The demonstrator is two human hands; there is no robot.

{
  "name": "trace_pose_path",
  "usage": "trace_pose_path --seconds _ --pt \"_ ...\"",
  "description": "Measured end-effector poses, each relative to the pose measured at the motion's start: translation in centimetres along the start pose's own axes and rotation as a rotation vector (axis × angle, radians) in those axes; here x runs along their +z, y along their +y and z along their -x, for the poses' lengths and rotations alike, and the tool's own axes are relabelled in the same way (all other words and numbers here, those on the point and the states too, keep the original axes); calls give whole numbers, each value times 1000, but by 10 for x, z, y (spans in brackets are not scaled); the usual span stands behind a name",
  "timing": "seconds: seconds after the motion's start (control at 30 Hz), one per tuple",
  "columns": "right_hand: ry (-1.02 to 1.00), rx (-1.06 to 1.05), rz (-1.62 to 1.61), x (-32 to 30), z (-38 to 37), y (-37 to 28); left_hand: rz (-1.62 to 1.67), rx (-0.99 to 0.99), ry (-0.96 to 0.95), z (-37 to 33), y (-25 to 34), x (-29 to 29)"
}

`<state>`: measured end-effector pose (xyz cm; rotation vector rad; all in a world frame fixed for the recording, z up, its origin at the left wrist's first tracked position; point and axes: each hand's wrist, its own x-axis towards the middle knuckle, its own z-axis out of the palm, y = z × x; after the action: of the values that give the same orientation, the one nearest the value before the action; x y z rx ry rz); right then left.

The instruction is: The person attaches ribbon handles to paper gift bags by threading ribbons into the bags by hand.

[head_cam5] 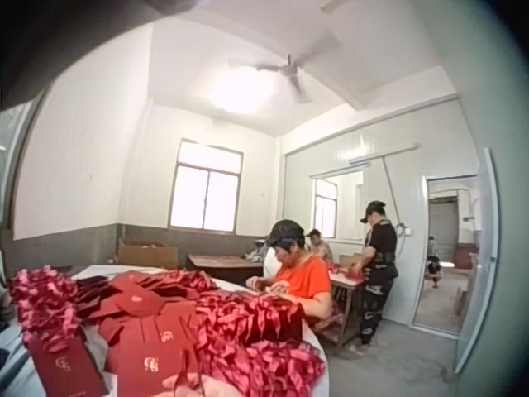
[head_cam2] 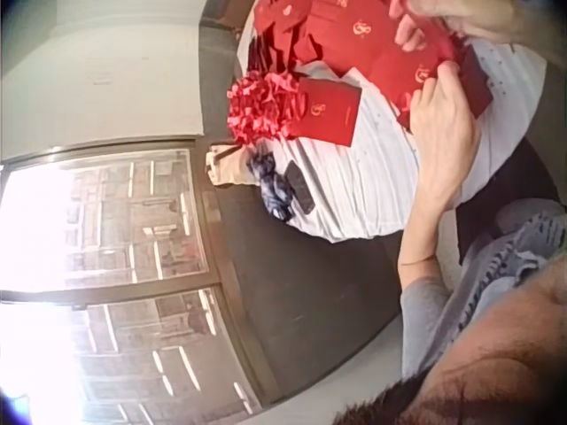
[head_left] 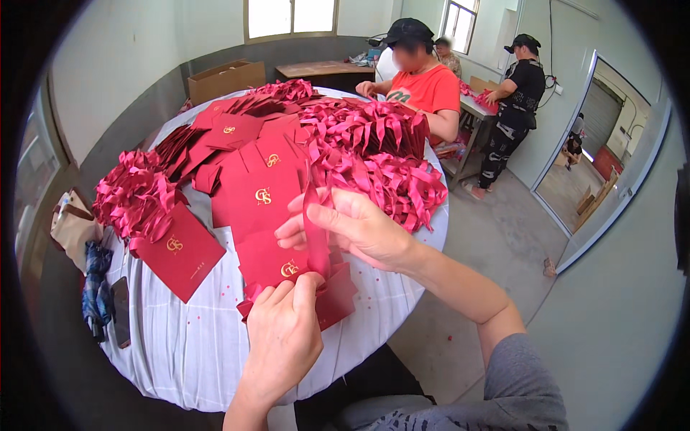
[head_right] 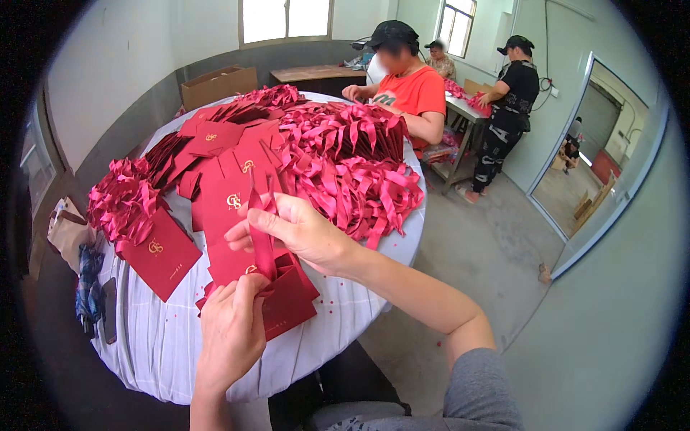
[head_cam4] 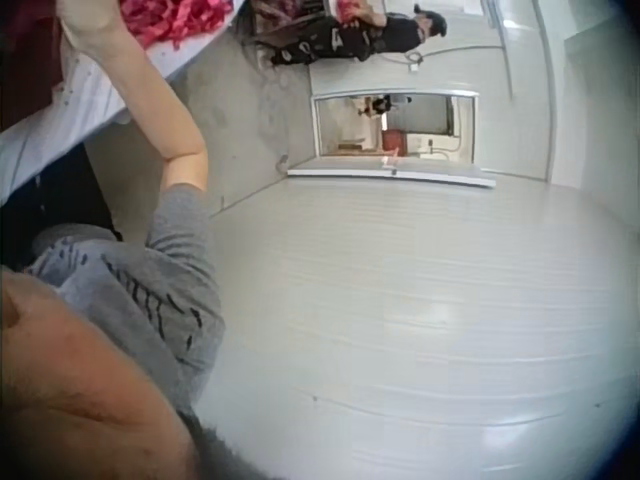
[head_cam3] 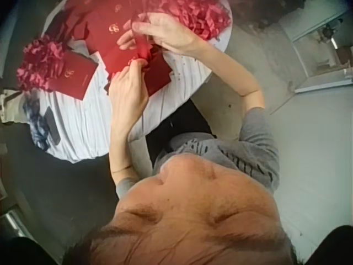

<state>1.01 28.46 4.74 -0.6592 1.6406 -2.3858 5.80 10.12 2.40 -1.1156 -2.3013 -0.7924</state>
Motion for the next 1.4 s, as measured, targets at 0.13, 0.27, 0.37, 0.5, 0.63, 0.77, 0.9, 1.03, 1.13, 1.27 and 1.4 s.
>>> trace_pose_path --seconds 0.13,0.27,0.37,0.5,0.63,0.77,0.9,1.03,1.13,1.27,1.4 --pt "-98 154 314 0 14 -3 70 -26 -19 -1 2 -2" --pt "-95 83 353 0 21 16 53 -41 -47 1 3 -4" --pt "-19 55 472 2 21 21 69 -46 -17 4 -3 -4" --pt "34 -53 473 3 16 26 60 -108 47 3 0 -11" --pt "87 -93 526 10 11 29 -302 -16 168 8 -1 -11" --pt "151 -116 505 9 7 41 -361 -10 185 7 -2 -2" --pt "218 -147 508 8 6 51 -304 -35 132 5 -5 8" --pt "288 -248 467 2 -1 72 -271 -102 71 5 -11 17" --pt "323 -233 516 -2 -4 84 -263 -165 83 2 -15 20" --pt "336 -178 596 -10 -1 92 -264 -204 -60 6 -28 27" --pt "339 -193 724 -8 1 98 -201 -277 -156 8 -42 33"
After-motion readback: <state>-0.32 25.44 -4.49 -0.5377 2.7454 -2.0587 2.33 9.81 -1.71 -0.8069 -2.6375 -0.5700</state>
